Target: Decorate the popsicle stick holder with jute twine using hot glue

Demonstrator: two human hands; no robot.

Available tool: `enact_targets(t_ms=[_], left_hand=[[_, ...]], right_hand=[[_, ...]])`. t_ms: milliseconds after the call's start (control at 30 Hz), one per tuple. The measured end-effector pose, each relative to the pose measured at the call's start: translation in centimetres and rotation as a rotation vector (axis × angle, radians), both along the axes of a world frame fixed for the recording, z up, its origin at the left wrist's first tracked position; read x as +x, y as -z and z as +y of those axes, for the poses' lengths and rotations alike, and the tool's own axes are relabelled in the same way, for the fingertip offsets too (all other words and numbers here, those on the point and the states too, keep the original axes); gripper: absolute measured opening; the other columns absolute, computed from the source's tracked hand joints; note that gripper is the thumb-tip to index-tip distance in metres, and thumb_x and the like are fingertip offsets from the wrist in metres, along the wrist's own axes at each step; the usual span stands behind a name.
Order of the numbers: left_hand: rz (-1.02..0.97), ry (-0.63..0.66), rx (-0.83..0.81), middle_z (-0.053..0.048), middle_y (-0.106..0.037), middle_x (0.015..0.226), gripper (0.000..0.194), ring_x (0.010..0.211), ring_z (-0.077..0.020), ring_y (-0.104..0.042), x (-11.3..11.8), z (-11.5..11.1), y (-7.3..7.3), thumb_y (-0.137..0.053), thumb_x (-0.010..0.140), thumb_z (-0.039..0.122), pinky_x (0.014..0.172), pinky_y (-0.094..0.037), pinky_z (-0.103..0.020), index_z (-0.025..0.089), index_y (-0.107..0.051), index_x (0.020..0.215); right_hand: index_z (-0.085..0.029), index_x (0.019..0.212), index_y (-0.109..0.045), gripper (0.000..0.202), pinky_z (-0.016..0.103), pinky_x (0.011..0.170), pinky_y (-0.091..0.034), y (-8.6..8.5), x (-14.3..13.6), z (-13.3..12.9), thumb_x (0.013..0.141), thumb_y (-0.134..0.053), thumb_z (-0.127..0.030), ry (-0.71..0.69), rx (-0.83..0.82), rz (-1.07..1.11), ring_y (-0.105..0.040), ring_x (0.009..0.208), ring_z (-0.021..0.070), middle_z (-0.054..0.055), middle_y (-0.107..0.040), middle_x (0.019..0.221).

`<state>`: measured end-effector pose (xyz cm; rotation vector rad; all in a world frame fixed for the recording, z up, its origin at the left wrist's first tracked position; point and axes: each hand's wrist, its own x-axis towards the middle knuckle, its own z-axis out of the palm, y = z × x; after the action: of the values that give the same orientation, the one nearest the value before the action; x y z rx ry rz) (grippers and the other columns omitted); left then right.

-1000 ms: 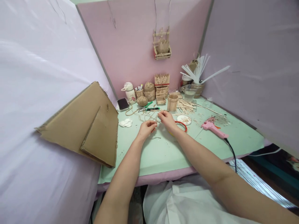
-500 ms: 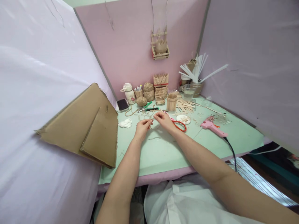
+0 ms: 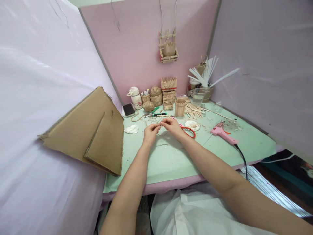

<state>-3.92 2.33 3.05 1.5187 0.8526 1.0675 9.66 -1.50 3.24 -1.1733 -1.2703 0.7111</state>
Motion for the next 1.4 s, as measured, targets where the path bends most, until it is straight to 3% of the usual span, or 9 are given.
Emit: enact_targets(t_ms=[167,400,700,933,1100,1200,1300,1400], left_hand=[[0.080,0.006,0.031,0.000,-0.062,0.062,0.017,0.056,-0.0103,-0.051,0.0,0.4,0.6,-0.067,0.066,0.030,0.058,-0.041,-0.024,0.015,-0.069,0.073],[0.102,0.045,0.044,0.000,-0.061,0.060,0.017,0.056,-0.0107,-0.051,0.1,0.3,0.7,-0.066,0.065,0.029,0.058,-0.040,-0.024,0.015,-0.069,0.074],[0.097,0.070,0.075,0.000,-0.061,0.062,0.016,0.057,-0.0107,-0.051,0.0,0.2,0.7,-0.066,0.066,0.029,0.059,-0.041,-0.024,0.015,-0.069,0.074],[0.113,0.086,0.071,-0.001,-0.064,0.065,0.013,0.059,-0.0114,-0.053,0.0,0.7,1.2,-0.064,0.067,0.026,0.060,-0.043,-0.024,0.015,-0.068,0.074],[0.226,0.057,-0.007,-0.005,-0.069,0.085,0.025,0.060,-0.0115,-0.055,-0.2,0.7,1.0,-0.059,0.070,0.020,0.062,-0.045,-0.026,0.016,-0.068,0.093],[0.270,-0.121,0.036,-0.006,-0.067,0.100,0.026,0.070,-0.0132,-0.057,-0.8,1.0,0.7,-0.057,0.072,0.021,0.068,-0.046,-0.027,0.018,-0.068,0.096],[0.188,-0.286,0.130,-0.007,-0.064,0.101,0.022,0.084,-0.0156,-0.057,-1.2,1.6,0.3,-0.053,0.077,0.025,0.079,-0.045,-0.028,0.017,-0.069,0.089],[0.072,-0.232,0.151,-0.007,-0.065,0.096,0.024,0.087,-0.0159,-0.057,-1.2,1.8,0.2,-0.054,0.079,0.033,0.082,-0.044,-0.028,0.016,-0.068,0.088]], right_hand=[[-0.018,0.066,-0.057,0.019,0.027,0.066,-0.039,0.4,-0.1,0.3,0.071,-0.058,-0.037,0.122,0.038,-0.027,-0.050,0.068,0.0138,0.000,-0.058,0.068],[-0.020,0.064,-0.048,0.024,0.025,0.057,-0.036,1.0,0.1,0.5,0.072,-0.057,-0.040,0.242,-0.069,0.138,-0.041,0.056,0.0110,-0.004,-0.046,0.058],[-0.019,0.068,-0.050,0.024,0.024,0.054,-0.037,0.8,0.0,0.4,0.069,-0.060,-0.041,0.190,-0.164,0.261,-0.044,0.056,0.0110,-0.003,-0.049,0.059],[-0.018,0.072,-0.053,0.025,0.023,0.054,-0.036,0.4,0.1,0.3,0.070,-0.061,-0.042,0.160,-0.135,0.309,-0.045,0.059,0.0105,-0.003,-0.050,0.063],[-0.018,0.072,-0.057,0.020,0.027,0.064,-0.038,0.5,-0.1,0.3,0.074,-0.056,-0.037,0.136,-0.064,-0.013,-0.048,0.065,0.0132,-0.001,-0.055,0.067],[-0.018,0.070,-0.056,0.015,0.028,0.069,-0.038,0.7,-0.4,0.3,0.076,-0.054,-0.032,0.176,0.001,-0.226,-0.049,0.069,0.0144,0.000,-0.056,0.069],[-0.019,0.069,-0.055,0.012,0.028,0.071,-0.037,0.7,-0.7,0.0,0.079,-0.052,-0.027,0.182,0.041,-0.372,-0.049,0.073,0.0150,0.001,-0.055,0.071],[-0.019,0.070,-0.055,0.013,0.027,0.071,-0.037,0.6,-1.0,-0.3,0.081,-0.051,-0.024,0.129,0.041,-0.461,-0.049,0.074,0.0151,0.001,-0.055,0.074]])
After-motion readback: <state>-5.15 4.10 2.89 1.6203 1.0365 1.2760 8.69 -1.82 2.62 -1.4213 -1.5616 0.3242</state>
